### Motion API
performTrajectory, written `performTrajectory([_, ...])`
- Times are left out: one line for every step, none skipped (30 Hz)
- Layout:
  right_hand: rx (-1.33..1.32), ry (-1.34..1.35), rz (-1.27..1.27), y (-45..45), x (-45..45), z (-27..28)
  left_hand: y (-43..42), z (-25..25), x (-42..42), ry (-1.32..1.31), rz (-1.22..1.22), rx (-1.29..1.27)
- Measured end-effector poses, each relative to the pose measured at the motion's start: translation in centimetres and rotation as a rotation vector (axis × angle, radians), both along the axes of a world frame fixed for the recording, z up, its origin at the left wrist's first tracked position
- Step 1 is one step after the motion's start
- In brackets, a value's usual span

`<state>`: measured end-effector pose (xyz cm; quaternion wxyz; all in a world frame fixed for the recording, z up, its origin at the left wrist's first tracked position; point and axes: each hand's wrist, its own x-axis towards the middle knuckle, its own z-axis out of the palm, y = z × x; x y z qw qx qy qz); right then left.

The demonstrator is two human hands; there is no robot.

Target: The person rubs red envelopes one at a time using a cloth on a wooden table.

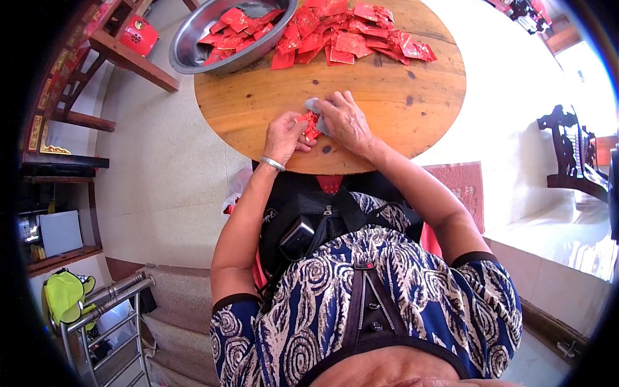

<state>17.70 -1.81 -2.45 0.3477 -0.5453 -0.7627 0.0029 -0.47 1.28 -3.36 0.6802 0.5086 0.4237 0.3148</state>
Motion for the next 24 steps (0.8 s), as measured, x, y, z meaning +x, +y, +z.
performTrajectory([-0.001,0.001,-0.001,-0.1,0.0,0.1,0.0,0.0,0.0,0.0,0.0,-0.001])
performTrajectory([0.007,-0.009,-0.001,-0.1,0.1,0.3,0.0,0.0,0.0,0.001,0.001,-0.001])
performTrajectory([0.015,-0.019,-0.002,-0.1,0.2,0.4,0.1,-0.1,0.0,0.001,0.001,0.0])
performTrajectory([0.015,-0.018,-0.002,0.0,0.2,0.4,0.1,-0.1,-0.1,0.0,-0.001,-0.005])
performTrajectory([-0.004,-0.051,-0.013,0.1,0.3,0.3,0.1,-0.2,-0.1,-0.001,-0.003,-0.01])
performTrajectory([-0.022,-0.084,-0.023,0.2,0.4,0.3,0.1,-0.1,-0.1,0.0,-0.004,-0.01])
performTrajectory([-0.023,-0.084,-0.023,0.2,0.5,0.3,0.1,0.0,-0.1,-0.004,-0.002,-0.011])
performTrajectory([-0.02,-0.067,-0.031,0.2,0.6,0.3,0.1,0.0,-0.1,-0.007,-0.001,-0.012])
performTrajectory([-0.016,-0.049,-0.039,0.2,0.7,0.3,0.1,0.0,-0.1,-0.007,-0.001,-0.012])
performTrajectory([-0.016,-0.049,-0.039,0.3,0.8,0.3,0.1,-0.1,-0.1,-0.005,0.0,-0.009])
performTrajectory([-0.018,-0.05,-0.039,0.3,0.9,0.3,0.1,-0.1,-0.1,-0.004,0.001,-0.007])
performTrajectory([-0.02,-0.052,-0.04,0.4,1.1,0.3,0.1,-0.1,-0.1,-0.004,0.001,-0.007])
performTrajectory([-0.02,-0.051,-0.04,0.4,1.2,0.3,0.1,-0.2,-0.1,-0.011,0.002,-0.01])
performTrajectory([-0.011,-0.044,-0.043,0.4,1.3,0.4,0.1,-0.2,-0.1,-0.018,0.003,-0.013])
performTrajectory([-0.003,-0.038,-0.046,0.4,1.4,0.4,0.1,-0.2,-0.1,-0.018,0.003,-0.013])
performTrajectory([-0.003,-0.038,-0.046,0.4,1.5,0.4,0.1,-0.2,-0.1,-0.015,0.004,-0.012])
performTrajectory([-0.011,-0.039,-0.065,0.4,1.6,0.5,0.1,-0.1,0.0,-0.012,0.005,-0.011])
performTrajectory([-0.02,-0.041,-0.084,0.4,1.7,0.8,0.1,-0.2,-0.1,-0.012,0.005,-0.011])
performTrajectory([-0.02,-0.041,-0.084,0.4,1.8,1.1,0.1,-0.2,-0.1,-0.011,0.005,-0.012])
performTrajectory([-0.012,-0.068,-0.068,0.3,2.1,1.4,0.2,-0.2,-0.1,-0.011,0.004,-0.014])
performTrajectory([-0.004,-0.094,-0.052,0.3,2.2,1.6,0.1,-0.2,0.0,-0.01,0.004,-0.014])
performTrajectory([-0.004,-0.094,-0.052,0.4,2.4,1.4,0.2,-0.2,0.0,-0.007,0.005,-0.018])
performTrajectory([-0.004,-0.063,-0.081,0.5,2.5,0.9,0.1,-0.1,0.0,-0.004,0.007,-0.022])
performTrajectory([-0.004,-0.031,-0.11,0.7,2.6,0.7,0.1,-0.1,0.0,-0.004,0.007,-0.022])
